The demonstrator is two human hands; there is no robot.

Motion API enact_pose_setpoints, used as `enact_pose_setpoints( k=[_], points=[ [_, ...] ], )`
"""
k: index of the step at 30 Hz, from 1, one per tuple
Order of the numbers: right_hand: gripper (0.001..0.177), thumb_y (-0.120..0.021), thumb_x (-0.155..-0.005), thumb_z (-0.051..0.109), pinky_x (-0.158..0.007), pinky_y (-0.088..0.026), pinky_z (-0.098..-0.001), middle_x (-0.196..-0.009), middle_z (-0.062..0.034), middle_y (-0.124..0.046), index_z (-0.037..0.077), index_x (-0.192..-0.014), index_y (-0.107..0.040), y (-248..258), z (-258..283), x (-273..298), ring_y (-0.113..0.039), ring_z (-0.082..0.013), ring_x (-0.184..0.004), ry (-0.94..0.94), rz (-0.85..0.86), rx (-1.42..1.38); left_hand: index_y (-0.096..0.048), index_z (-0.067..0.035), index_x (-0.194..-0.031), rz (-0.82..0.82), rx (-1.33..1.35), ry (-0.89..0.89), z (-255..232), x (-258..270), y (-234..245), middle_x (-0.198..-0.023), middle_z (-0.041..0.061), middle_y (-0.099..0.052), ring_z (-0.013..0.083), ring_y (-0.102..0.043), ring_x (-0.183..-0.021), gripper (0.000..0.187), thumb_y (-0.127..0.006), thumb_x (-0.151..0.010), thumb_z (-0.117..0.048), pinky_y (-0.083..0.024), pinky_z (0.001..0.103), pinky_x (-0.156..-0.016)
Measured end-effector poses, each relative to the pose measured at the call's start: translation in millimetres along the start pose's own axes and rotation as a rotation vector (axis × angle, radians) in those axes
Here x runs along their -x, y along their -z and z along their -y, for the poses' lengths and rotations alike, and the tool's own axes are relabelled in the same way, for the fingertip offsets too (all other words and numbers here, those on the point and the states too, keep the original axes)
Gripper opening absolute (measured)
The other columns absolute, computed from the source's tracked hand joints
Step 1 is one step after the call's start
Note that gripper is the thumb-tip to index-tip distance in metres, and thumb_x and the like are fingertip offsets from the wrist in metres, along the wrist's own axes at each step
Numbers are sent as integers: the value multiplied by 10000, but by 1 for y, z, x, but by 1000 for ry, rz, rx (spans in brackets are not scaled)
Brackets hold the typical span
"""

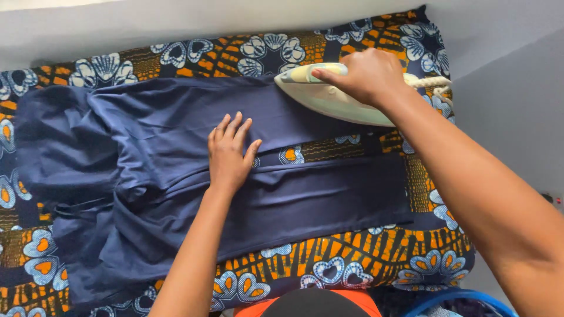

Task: Iron and fold a pair of blue trousers on an ironing surface covered with an African print fabric pattern.

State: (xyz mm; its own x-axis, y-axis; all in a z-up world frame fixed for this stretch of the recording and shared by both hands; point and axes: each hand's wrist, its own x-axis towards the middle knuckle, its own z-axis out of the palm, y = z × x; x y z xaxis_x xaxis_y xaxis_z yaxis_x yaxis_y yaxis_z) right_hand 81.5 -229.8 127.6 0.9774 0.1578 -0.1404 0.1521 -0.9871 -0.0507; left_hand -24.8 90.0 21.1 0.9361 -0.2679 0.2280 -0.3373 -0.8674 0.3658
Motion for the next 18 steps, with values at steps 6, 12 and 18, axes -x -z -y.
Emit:
enact_pose_setpoints(
  k=[6,12,18],
  points=[
    [894,-389,-921,903,-702,-539,-529,-746,-152,-728,113,-794,-787,15,-37,40,-719,-377,-793,-244,114,-34,-756,-112,-949,163,217,-3,-5,19,61,-969,44,-645,272,-552,-1001,353,-865,-703,-340,-412,437,-889],
    [844,-393,-890,881,-698,-538,-511,-691,-114,-735,138,-762,-772,-7,-58,68,-732,-353,-773,-352,174,-119,-736,-109,-871,195,155,-49,11,34,43,-951,45,-642,277,-566,-994,245,-852,-682,-212,-428,431,-891],
    [869,-380,-920,890,-704,-537,-506,-711,-132,-722,133,-799,-789,-11,-72,49,-719,-359,-773,-404,120,-123,-733,-120,-887,297,162,52,16,24,35,-910,35,-652,280,-574,-995,220,-842,-705,-178,-434,434,-887]
  ],
)
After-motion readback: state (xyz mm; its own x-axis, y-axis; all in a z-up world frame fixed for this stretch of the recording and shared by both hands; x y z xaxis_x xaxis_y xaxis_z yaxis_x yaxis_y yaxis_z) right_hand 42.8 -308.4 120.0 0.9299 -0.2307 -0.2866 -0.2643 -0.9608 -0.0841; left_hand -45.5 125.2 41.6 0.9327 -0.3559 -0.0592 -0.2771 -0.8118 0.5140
